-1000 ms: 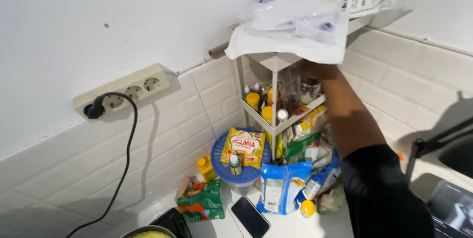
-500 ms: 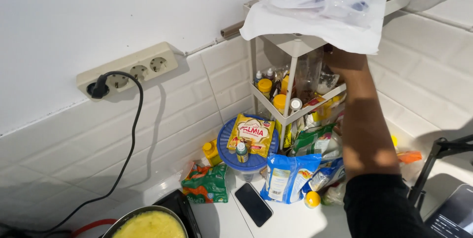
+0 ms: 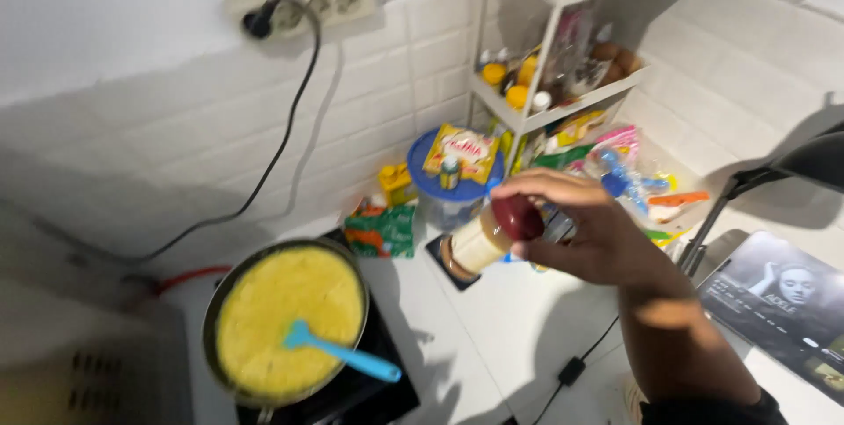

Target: Stirring a yellow mixture in a pan on a portable stove and adding ingredients from a nearby shelf.

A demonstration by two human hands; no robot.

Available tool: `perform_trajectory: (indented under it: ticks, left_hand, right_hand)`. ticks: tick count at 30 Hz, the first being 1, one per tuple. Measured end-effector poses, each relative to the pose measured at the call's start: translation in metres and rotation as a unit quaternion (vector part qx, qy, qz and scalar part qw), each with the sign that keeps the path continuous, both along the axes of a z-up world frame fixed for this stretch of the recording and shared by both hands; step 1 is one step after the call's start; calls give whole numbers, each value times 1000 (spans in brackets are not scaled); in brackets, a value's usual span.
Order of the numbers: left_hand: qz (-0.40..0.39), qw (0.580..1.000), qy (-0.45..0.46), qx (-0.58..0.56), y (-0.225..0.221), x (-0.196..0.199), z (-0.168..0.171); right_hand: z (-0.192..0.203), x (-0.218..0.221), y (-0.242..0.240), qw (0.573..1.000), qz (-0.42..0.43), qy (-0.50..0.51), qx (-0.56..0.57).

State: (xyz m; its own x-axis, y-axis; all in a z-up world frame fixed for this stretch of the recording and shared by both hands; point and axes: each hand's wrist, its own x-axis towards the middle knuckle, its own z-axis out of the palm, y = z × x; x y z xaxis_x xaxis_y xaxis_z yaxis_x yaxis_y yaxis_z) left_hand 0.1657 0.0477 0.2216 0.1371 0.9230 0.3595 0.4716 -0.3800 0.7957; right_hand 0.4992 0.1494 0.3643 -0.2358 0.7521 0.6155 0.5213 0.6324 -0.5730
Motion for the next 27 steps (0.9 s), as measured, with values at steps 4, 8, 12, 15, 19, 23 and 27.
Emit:
perform_trajectory:
  ticks: [4,8,12,15,19,23,27]
  left_hand:
    - [26,999,27,14,-21,-1,46]
    - [24,990,-11,139,-11,0,58]
    - [48,980,21,189,-19,-20,54]
    - [28,973,26,227,-23,-29,45]
    - [35,970,37,239,-30,-37,40]
    - [73,957,70,270,-34,-49,43]
    - [107,946,92,292,-37,-56,39]
  right_hand:
    - [-6,-88,-35,956,275,-39,-92]
    - [-24,-131,-57,951,288,-100,-42]
    - [-37,-155,-72,957,245,-156,-15]
    - [-41,-172,-75,956,234,-146,98]
    - [-45,-180,-73,965,245,-83,38]
    - [-35,-182,-76,950,227,-213,31]
    - [-51,-194,-71,936,174,-306,5]
